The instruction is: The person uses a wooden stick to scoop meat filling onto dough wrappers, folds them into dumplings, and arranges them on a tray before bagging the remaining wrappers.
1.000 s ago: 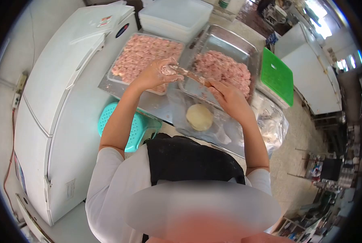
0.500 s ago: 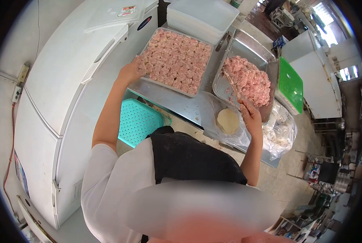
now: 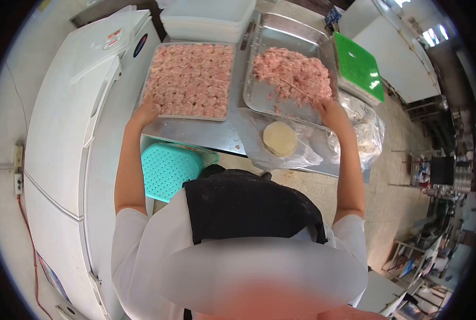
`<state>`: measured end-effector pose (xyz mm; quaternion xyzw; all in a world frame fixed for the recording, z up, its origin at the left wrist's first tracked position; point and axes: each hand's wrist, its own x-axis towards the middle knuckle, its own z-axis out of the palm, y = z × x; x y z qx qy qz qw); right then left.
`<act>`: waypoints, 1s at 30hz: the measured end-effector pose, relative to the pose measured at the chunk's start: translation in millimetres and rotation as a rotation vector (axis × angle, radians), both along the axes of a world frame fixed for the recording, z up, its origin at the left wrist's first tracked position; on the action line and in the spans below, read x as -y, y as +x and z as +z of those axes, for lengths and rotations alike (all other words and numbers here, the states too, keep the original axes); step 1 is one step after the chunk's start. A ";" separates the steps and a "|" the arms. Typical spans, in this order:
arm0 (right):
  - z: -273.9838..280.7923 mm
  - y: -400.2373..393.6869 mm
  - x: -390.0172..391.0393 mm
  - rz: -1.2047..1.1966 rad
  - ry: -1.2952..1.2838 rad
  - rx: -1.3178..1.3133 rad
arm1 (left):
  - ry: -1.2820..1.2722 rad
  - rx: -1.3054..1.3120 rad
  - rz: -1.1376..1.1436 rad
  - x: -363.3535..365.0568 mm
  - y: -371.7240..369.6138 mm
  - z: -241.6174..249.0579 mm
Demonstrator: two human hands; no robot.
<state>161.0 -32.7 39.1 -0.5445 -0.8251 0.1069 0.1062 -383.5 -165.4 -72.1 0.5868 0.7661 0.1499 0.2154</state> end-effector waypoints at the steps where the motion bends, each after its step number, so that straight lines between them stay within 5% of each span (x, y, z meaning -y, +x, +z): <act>1: -2.0 8.8 -17.7 0.080 0.053 0.082 | 0.001 -0.107 -0.001 -1.3 -13.9 -26.4; 6: -71.7 31.2 -69.7 0.193 0.211 0.252 | 0.123 -0.183 -0.009 2.0 4.3 -25.6; 8: -97.2 32.2 -51.9 0.334 0.039 0.257 | -0.133 -0.289 0.162 2.1 23.3 6.2; 11: -52.8 40.2 -19.6 0.401 -0.067 0.205 | -0.411 -0.539 0.320 -2.9 63.0 40.2; 14: -30.9 44.7 -40.9 0.397 -0.022 0.218 | -0.282 -0.510 0.339 -2.0 146.0 96.5; 16: -32.8 40.4 -68.6 0.419 0.023 0.211 | 0.378 -0.358 0.010 2.5 172.2 72.9; 18: -50.3 31.0 -88.9 0.319 0.148 0.157 | 0.527 -0.030 -0.068 -5.5 230.7 62.1; 22: -76.4 28.8 -60.9 0.516 0.201 0.032 | 0.062 0.395 -0.236 -7.0 342.0 93.9; 28: -41.9 43.4 -57.5 0.712 0.086 0.140 | 0.308 0.142 -0.398 -3.7 384.8 56.3; 30: -50.3 24.9 -88.3 0.529 0.204 0.021 | 0.312 0.159 -0.372 -1.5 380.4 48.7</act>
